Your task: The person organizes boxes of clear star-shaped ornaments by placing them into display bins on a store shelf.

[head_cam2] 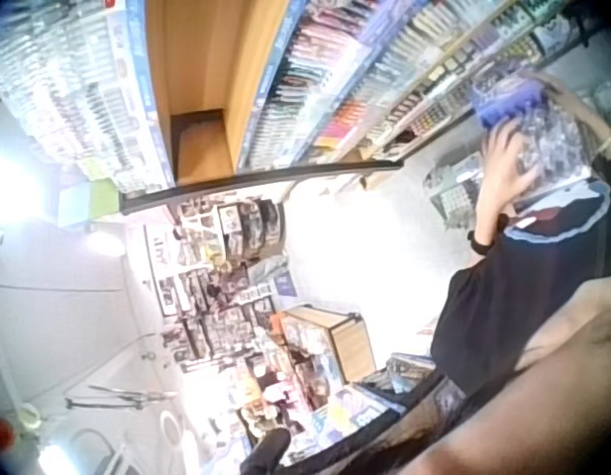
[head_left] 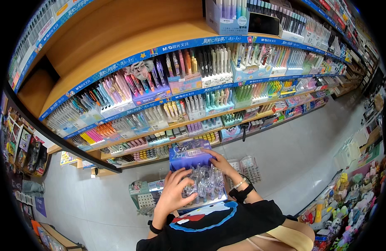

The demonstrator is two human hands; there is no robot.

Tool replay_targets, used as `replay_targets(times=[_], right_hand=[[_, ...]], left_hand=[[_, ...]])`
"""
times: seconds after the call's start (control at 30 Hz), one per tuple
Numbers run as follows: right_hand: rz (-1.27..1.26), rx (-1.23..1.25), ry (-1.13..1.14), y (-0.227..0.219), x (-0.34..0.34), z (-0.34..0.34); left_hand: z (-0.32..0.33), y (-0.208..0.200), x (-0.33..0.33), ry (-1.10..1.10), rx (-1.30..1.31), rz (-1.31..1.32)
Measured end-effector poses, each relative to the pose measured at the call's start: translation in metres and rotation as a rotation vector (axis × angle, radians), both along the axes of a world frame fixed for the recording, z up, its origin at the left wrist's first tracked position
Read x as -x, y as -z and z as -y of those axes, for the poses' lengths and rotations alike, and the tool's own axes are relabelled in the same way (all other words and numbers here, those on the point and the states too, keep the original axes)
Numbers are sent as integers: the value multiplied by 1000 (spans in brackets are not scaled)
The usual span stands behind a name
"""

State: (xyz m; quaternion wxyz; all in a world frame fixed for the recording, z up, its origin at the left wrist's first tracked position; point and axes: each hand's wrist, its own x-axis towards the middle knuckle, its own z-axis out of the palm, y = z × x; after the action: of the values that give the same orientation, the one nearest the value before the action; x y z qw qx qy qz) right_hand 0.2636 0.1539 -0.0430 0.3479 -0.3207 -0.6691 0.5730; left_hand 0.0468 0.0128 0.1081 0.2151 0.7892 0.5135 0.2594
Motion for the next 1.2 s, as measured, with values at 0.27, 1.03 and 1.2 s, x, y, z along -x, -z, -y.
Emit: replay_targets(times=[0.27,1.03,1.2], right_hand=[[-2,-24,6,0,2,4],[-33,-21,30,5,1,6],[-34,-9,23,4,2,5]], left_hand=[[2,6,7,65,16,26],[4,0,10,47,127,106],[6,5,8,26,98,53]])
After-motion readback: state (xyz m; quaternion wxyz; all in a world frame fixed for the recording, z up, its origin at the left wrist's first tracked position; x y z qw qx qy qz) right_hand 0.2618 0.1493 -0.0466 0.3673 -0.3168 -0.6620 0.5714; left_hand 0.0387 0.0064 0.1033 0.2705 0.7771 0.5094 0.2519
